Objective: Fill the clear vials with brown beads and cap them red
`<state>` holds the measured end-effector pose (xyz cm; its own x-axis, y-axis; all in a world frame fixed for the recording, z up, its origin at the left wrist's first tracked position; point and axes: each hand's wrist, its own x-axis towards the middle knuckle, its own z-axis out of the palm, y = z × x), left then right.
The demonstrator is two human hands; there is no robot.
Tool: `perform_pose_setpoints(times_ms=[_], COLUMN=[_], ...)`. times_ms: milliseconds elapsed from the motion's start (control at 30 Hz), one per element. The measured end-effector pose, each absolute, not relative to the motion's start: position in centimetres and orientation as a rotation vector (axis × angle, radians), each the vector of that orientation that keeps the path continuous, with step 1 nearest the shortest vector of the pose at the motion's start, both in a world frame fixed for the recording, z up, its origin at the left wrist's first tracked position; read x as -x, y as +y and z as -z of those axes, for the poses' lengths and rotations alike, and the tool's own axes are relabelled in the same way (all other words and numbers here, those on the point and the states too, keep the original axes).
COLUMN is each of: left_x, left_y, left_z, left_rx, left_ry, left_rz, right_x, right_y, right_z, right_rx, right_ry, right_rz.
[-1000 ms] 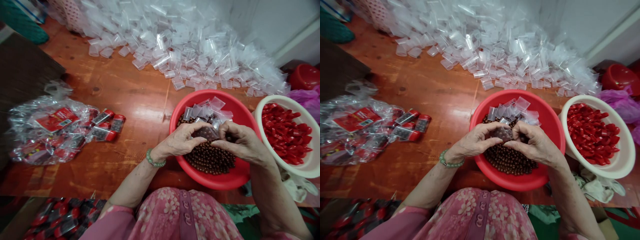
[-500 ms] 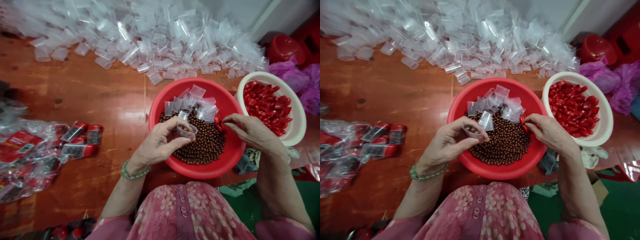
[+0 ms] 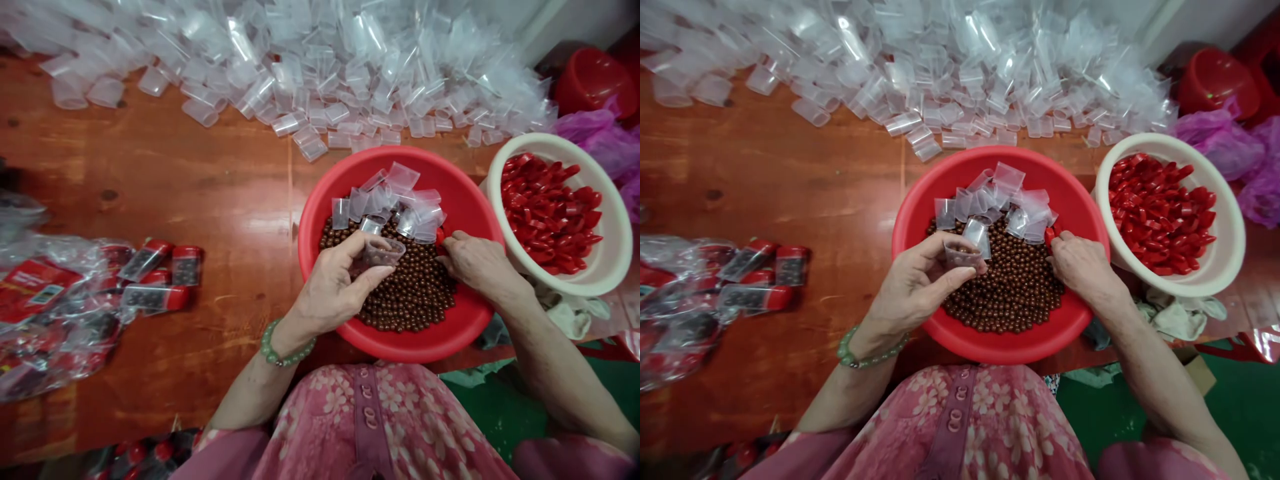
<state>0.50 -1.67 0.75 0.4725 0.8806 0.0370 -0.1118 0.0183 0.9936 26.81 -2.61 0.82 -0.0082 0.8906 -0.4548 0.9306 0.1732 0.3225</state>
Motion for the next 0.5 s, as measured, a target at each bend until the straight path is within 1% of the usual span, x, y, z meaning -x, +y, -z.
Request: perform_pose_setpoints(times_ms=[300,500], left_x=[-0.2,-0.4], left_y=[-1.2,-1.0], left_z=[-0.2,0.0], left_rx=[-1.132,-1.108], left_ry=[0.691,0.625], left_rz=[-0.856,-0.859], right_x=[-27.1,-26.6], right_y=[-5.0,-4.8], right_z=[-2.2,0.1], right_rx=[-1.794,-1.820], right_ry=[1.909,1.922], right_rz=[0.042,0.154])
